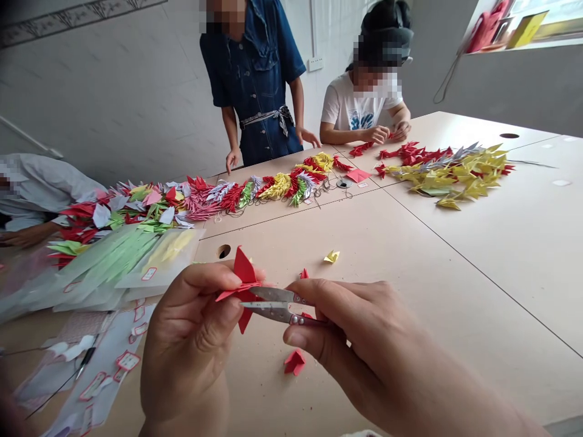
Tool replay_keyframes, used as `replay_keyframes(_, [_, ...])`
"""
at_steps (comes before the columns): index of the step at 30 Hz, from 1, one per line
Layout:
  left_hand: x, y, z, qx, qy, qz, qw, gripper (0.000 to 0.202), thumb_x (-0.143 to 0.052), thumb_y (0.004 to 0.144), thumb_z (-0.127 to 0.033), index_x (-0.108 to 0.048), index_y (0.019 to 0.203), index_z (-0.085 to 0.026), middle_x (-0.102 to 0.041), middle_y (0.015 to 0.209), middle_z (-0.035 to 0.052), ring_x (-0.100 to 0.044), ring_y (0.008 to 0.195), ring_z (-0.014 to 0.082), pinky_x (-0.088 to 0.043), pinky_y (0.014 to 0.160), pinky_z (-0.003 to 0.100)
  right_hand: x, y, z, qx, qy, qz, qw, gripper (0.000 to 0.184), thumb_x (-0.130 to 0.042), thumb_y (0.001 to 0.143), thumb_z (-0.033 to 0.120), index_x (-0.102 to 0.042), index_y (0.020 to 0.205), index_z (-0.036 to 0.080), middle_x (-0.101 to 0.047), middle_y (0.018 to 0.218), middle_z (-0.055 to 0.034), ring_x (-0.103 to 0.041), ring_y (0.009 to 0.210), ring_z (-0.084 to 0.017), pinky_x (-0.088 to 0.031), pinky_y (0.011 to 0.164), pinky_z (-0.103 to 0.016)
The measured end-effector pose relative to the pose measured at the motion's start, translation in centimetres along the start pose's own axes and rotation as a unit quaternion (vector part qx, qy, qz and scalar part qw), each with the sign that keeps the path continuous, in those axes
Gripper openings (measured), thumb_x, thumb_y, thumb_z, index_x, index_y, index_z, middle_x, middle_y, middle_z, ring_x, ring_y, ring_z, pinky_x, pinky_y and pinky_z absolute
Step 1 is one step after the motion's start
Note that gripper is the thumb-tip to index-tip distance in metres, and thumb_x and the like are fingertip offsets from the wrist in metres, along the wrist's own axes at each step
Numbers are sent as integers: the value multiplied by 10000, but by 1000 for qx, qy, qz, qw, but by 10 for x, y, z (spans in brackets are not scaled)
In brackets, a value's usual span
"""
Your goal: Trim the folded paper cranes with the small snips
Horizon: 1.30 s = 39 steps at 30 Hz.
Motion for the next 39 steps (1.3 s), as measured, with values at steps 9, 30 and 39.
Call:
replay_keyframes(9, [-5,-1,3,20,-67,43,997,240,-1001,1163,-222,-990,1348,-375,-1022,1348,40,-1014,1154,222,-837,1059,310,-12,-61,-34,-94,11,8,995,579,-916,1125,748,-935,1548,353,-950,1086,-127,-930,1061,-382,-788,887,-417])
replay_keyframes(30, [0,13,2,44,-66,-25,997,269,-1187,978,-482,-1024,1121,-322,-1003,1111,23,-988,952,182,-825,894,237,-10,-33,-6,-46,33,19,998,385,-676,1339,557,-752,1700,450,-942,1160,-20,-902,946,-259,-760,937,-310])
replay_keyframes(39, [2,9,0,4,-33,-57,998,261,-1177,962,-495,-1000,1057,-329,-965,1046,9,-980,949,184,-827,833,248,-11,-21,-1,-11,12,19,1000,222,-642,1358,409,-746,1553,393,-961,1189,-22,-920,900,-242,-752,877,-297])
Point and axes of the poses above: each hand's wrist, its own y-axis towards the middle knuckle, its own x-axis out of the back of the hand, z = x × y, the point moved 7 cm from there along y, towards the middle knuckle
